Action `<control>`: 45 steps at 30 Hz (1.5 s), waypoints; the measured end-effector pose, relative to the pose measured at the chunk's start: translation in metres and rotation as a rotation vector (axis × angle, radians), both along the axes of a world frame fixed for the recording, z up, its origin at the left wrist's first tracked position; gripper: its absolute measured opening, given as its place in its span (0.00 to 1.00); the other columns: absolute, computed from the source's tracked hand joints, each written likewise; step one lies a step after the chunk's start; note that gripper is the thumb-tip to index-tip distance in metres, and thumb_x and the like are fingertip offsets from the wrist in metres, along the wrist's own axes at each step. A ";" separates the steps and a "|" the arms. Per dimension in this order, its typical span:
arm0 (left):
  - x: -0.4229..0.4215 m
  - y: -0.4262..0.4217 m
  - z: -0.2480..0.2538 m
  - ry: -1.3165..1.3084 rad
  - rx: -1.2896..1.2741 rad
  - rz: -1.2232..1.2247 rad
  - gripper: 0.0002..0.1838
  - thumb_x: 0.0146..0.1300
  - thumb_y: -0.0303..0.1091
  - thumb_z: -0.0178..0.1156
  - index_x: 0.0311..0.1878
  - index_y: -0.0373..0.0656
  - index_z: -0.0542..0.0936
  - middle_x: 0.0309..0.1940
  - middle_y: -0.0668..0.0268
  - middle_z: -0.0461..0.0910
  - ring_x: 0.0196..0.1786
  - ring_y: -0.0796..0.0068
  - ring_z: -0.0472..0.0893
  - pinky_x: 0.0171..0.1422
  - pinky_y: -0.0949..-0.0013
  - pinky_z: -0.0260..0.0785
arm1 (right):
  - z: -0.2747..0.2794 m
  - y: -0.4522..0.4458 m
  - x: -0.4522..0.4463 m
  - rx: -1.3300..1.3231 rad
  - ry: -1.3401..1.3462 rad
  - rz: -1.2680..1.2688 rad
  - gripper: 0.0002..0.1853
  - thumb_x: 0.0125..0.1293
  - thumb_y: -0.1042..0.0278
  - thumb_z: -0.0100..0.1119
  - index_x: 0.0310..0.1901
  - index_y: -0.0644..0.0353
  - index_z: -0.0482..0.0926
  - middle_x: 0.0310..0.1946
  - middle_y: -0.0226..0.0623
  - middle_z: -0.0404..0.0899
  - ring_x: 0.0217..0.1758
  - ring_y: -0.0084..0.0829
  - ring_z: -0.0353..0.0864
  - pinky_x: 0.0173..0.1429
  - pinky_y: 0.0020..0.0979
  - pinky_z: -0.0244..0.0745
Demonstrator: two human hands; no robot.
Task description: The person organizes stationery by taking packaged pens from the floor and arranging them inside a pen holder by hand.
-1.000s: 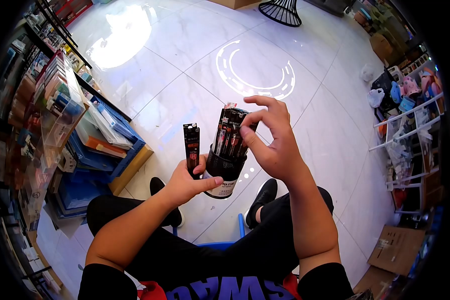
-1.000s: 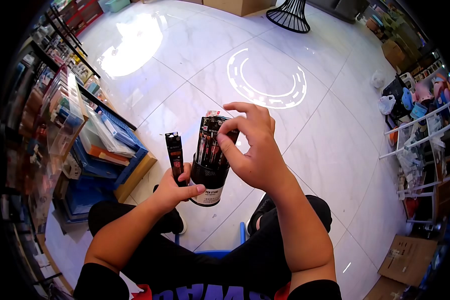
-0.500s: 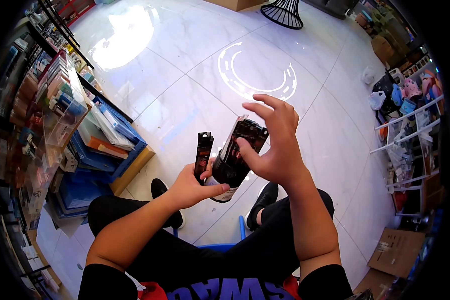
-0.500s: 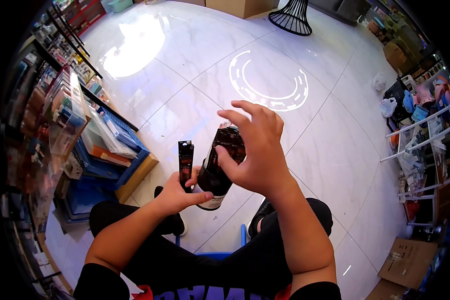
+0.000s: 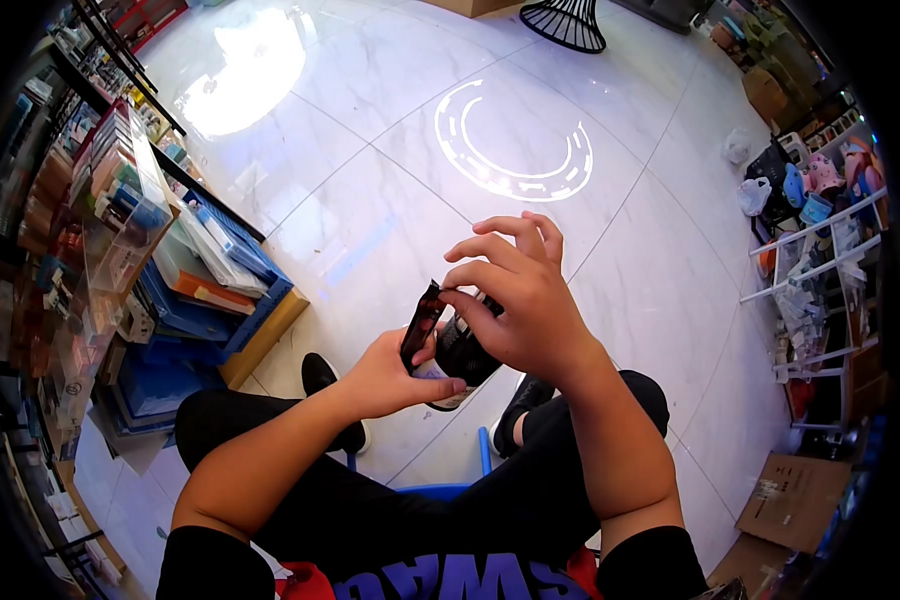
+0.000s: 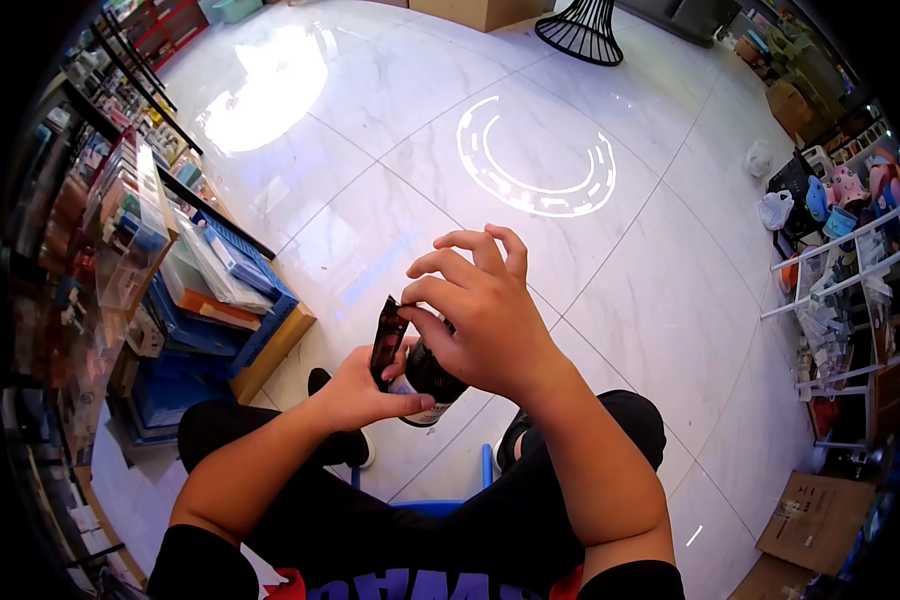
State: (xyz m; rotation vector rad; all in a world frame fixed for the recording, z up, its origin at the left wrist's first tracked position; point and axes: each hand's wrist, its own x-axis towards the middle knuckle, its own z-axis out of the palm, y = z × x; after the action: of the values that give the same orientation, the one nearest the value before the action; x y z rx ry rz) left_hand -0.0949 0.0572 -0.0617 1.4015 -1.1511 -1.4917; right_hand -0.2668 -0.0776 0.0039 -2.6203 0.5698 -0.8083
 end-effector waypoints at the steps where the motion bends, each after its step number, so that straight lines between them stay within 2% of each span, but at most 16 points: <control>1: -0.001 -0.001 0.003 0.006 0.019 0.009 0.28 0.52 0.42 0.85 0.34 0.48 0.69 0.29 0.79 0.63 0.37 0.82 0.68 0.45 0.73 0.64 | -0.001 0.000 0.000 -0.022 -0.026 -0.008 0.07 0.59 0.71 0.76 0.38 0.49 0.87 0.50 0.23 0.87 0.65 0.37 0.77 0.79 0.54 0.50; 4: 0.001 -0.001 0.007 -0.010 0.059 -0.012 0.32 0.53 0.37 0.84 0.31 0.51 0.62 0.34 0.75 0.70 0.40 0.81 0.71 0.49 0.72 0.67 | -0.002 -0.004 -0.001 -0.057 -0.101 -0.025 0.07 0.63 0.70 0.73 0.42 0.48 0.89 0.45 0.22 0.88 0.62 0.34 0.79 0.78 0.54 0.50; 7: 0.002 0.001 -0.009 0.026 -0.049 0.023 0.31 0.53 0.37 0.84 0.31 0.51 0.62 0.32 0.76 0.67 0.42 0.81 0.71 0.50 0.71 0.67 | 0.000 -0.008 -0.003 0.009 -0.164 -0.028 0.08 0.64 0.72 0.72 0.44 0.49 0.90 0.43 0.21 0.89 0.59 0.32 0.80 0.78 0.51 0.49; 13: 0.008 -0.002 0.007 -0.004 0.033 0.006 0.32 0.54 0.35 0.83 0.29 0.52 0.61 0.36 0.72 0.72 0.43 0.80 0.71 0.51 0.71 0.66 | 0.007 -0.011 -0.009 0.210 -0.258 -0.052 0.07 0.65 0.75 0.71 0.42 0.50 0.89 0.38 0.25 0.88 0.53 0.29 0.81 0.76 0.46 0.50; 14: 0.009 -0.001 0.006 -0.011 0.042 -0.001 0.31 0.54 0.34 0.83 0.30 0.52 0.61 0.36 0.72 0.72 0.43 0.80 0.71 0.50 0.71 0.67 | 0.006 -0.013 -0.012 0.192 -0.252 -0.064 0.05 0.69 0.74 0.69 0.43 0.52 0.88 0.39 0.26 0.88 0.52 0.28 0.80 0.74 0.42 0.54; 16: 0.012 0.000 0.003 -0.025 0.060 -0.013 0.31 0.55 0.33 0.82 0.31 0.52 0.60 0.36 0.72 0.73 0.43 0.80 0.71 0.50 0.70 0.67 | 0.004 -0.014 -0.015 0.430 -0.420 -0.122 0.03 0.73 0.73 0.66 0.45 0.55 0.86 0.41 0.27 0.89 0.50 0.27 0.81 0.71 0.37 0.61; 18: 0.005 0.000 -0.007 0.137 -0.065 0.046 0.31 0.57 0.32 0.81 0.31 0.52 0.60 0.34 0.73 0.72 0.41 0.81 0.71 0.47 0.70 0.67 | 0.001 -0.017 -0.015 0.762 -0.699 -0.077 0.05 0.81 0.71 0.59 0.51 0.62 0.80 0.43 0.33 0.89 0.46 0.25 0.83 0.60 0.27 0.73; 19: 0.003 0.000 -0.009 0.186 -0.081 0.065 0.31 0.57 0.31 0.81 0.31 0.53 0.59 0.33 0.74 0.72 0.41 0.81 0.71 0.46 0.71 0.67 | 0.003 -0.024 -0.017 0.680 -0.738 -0.086 0.06 0.83 0.71 0.55 0.54 0.64 0.77 0.41 0.37 0.88 0.41 0.25 0.85 0.54 0.27 0.76; 21: 0.002 0.000 -0.005 0.252 -0.070 0.089 0.30 0.59 0.30 0.79 0.32 0.53 0.59 0.32 0.74 0.72 0.39 0.82 0.72 0.43 0.71 0.68 | 0.006 -0.035 -0.024 0.791 -0.819 -0.013 0.06 0.83 0.71 0.53 0.54 0.64 0.76 0.38 0.37 0.86 0.38 0.27 0.85 0.50 0.30 0.78; 22: 0.002 0.000 -0.002 0.269 -0.041 0.095 0.30 0.60 0.29 0.79 0.32 0.54 0.58 0.31 0.75 0.72 0.38 0.82 0.72 0.42 0.72 0.68 | 0.006 -0.038 -0.029 0.806 -0.803 -0.006 0.08 0.85 0.69 0.49 0.55 0.61 0.76 0.42 0.39 0.85 0.37 0.28 0.83 0.46 0.31 0.79; 25: 0.008 0.001 0.000 0.275 0.067 0.142 0.32 0.60 0.31 0.80 0.31 0.54 0.57 0.34 0.72 0.73 0.39 0.82 0.76 0.42 0.72 0.71 | 0.009 -0.043 -0.035 0.772 -0.810 -0.042 0.09 0.85 0.68 0.49 0.56 0.61 0.76 0.40 0.38 0.84 0.35 0.26 0.81 0.41 0.29 0.78; 26: 0.009 0.001 -0.010 0.284 0.028 0.156 0.32 0.61 0.32 0.80 0.32 0.55 0.57 0.32 0.73 0.72 0.36 0.82 0.74 0.38 0.74 0.68 | 0.012 -0.042 -0.032 0.749 -0.837 -0.107 0.06 0.84 0.71 0.51 0.53 0.63 0.75 0.35 0.37 0.84 0.30 0.23 0.80 0.40 0.27 0.76; 29: 0.013 0.000 -0.008 0.318 0.085 0.172 0.31 0.61 0.33 0.80 0.32 0.55 0.58 0.31 0.74 0.72 0.35 0.83 0.73 0.36 0.74 0.67 | 0.012 -0.043 -0.032 0.684 -0.795 -0.195 0.05 0.84 0.72 0.52 0.53 0.63 0.76 0.34 0.35 0.83 0.31 0.21 0.79 0.39 0.25 0.76; 35: 0.010 0.000 -0.001 0.393 0.037 0.157 0.30 0.63 0.32 0.79 0.32 0.55 0.58 0.34 0.74 0.73 0.38 0.83 0.73 0.43 0.73 0.68 | 0.006 -0.040 -0.030 0.444 -0.720 -0.304 0.05 0.82 0.75 0.55 0.52 0.62 0.79 0.37 0.32 0.83 0.35 0.20 0.79 0.41 0.24 0.75; 41: 0.011 0.001 -0.009 0.378 0.041 0.131 0.30 0.62 0.31 0.79 0.32 0.54 0.59 0.35 0.75 0.72 0.40 0.83 0.72 0.44 0.73 0.67 | 0.002 -0.037 -0.024 0.127 -0.470 -0.164 0.07 0.71 0.81 0.66 0.46 0.59 0.84 0.37 0.34 0.85 0.38 0.28 0.80 0.50 0.29 0.73; 45: 0.011 0.002 -0.016 0.359 0.020 0.144 0.29 0.61 0.29 0.78 0.33 0.56 0.60 0.34 0.75 0.72 0.38 0.83 0.72 0.42 0.73 0.67 | 0.003 -0.027 -0.018 0.130 -0.331 -0.093 0.08 0.62 0.79 0.73 0.42 0.57 0.87 0.46 0.32 0.82 0.52 0.36 0.76 0.60 0.36 0.68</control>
State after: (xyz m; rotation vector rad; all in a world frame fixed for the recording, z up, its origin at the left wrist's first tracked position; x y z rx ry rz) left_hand -0.0843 0.0593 -0.0780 1.1430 -0.7985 -1.5740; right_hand -0.2851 -0.1049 0.0070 -2.2906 0.6279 -1.1627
